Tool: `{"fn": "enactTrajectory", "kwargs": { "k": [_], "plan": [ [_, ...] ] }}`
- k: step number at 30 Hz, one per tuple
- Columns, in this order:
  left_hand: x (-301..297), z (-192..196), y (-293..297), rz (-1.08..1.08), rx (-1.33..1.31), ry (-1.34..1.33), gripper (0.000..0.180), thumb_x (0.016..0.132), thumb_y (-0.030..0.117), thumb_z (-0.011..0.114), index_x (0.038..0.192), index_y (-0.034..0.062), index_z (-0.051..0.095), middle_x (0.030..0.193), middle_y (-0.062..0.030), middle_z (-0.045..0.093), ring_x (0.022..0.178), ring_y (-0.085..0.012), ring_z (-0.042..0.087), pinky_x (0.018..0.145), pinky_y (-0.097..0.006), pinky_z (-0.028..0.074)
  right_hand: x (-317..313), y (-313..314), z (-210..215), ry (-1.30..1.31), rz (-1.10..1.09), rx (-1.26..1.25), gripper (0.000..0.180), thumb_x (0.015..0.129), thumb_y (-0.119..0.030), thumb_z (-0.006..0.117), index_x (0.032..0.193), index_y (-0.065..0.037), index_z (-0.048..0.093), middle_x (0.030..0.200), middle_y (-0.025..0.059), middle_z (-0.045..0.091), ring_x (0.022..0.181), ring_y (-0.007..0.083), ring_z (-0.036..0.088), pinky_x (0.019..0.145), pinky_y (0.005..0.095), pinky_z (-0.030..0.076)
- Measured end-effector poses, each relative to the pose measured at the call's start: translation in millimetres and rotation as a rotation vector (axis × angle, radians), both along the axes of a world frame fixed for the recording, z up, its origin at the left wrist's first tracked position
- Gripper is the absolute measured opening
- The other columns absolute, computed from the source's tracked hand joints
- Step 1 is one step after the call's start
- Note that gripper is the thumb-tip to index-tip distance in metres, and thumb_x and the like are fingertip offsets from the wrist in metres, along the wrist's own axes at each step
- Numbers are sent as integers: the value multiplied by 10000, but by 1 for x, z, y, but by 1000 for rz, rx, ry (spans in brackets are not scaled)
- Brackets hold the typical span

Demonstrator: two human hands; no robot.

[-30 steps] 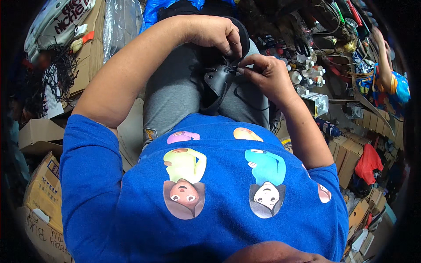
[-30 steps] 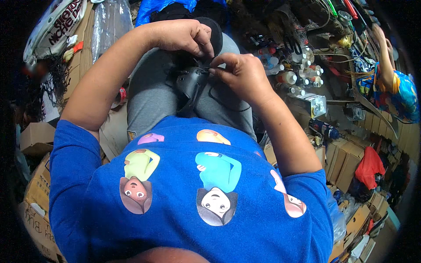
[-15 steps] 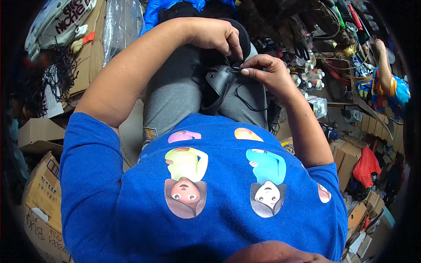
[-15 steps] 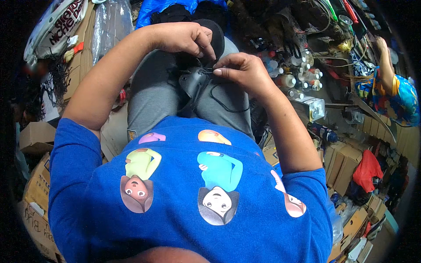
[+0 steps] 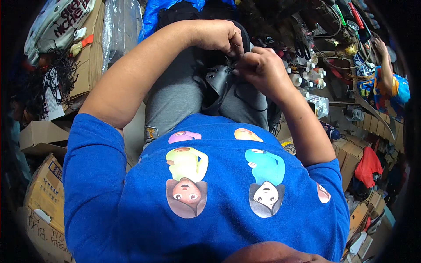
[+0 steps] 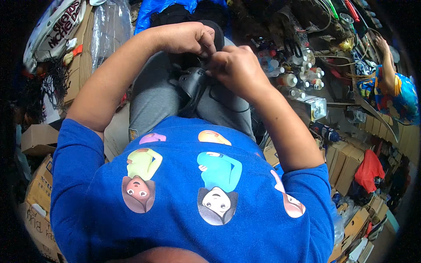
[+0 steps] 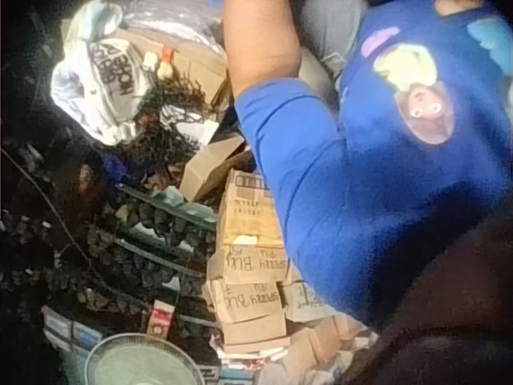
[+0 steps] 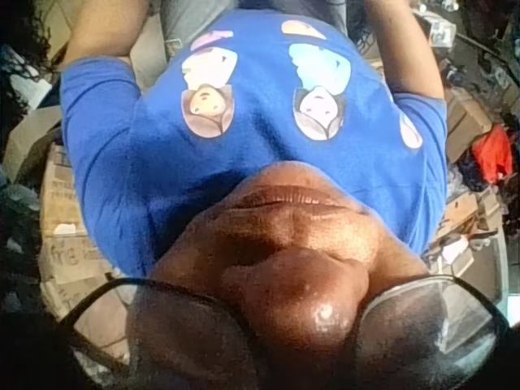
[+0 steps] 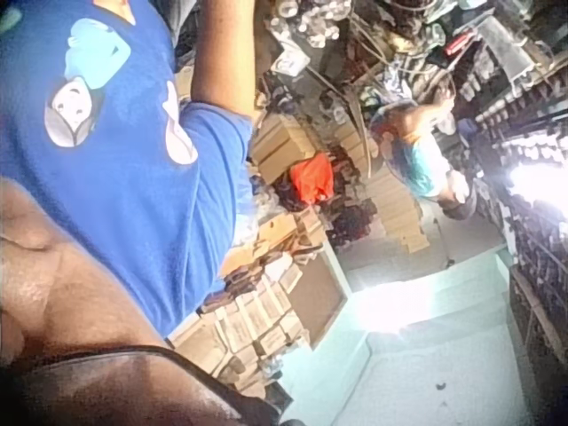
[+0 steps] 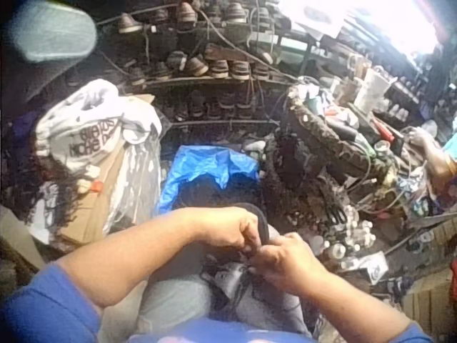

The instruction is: The recorder is lacing a pair of black shoes.

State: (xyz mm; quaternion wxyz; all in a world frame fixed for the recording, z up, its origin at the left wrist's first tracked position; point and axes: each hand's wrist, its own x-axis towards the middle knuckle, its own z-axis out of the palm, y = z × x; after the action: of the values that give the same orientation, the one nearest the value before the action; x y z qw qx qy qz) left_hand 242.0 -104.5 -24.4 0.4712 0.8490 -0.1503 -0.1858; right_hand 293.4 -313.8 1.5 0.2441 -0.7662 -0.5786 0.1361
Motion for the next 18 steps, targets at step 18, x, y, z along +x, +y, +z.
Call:
{"fn": "enactTrajectory", "kwargs": {
  "k": [18],
  "plan": [
    [-105, -4, -53, 657, 11, -149, 240, 752, 95, 732, 946, 56, 596, 948, -133, 608, 914, -334, 626, 785, -412, 483, 34, -23, -29, 775, -39, -228, 262, 827, -85, 720, 1085, -117, 749, 920, 30, 654, 945, 152, 577, 896, 286, 452]
  ]
}}
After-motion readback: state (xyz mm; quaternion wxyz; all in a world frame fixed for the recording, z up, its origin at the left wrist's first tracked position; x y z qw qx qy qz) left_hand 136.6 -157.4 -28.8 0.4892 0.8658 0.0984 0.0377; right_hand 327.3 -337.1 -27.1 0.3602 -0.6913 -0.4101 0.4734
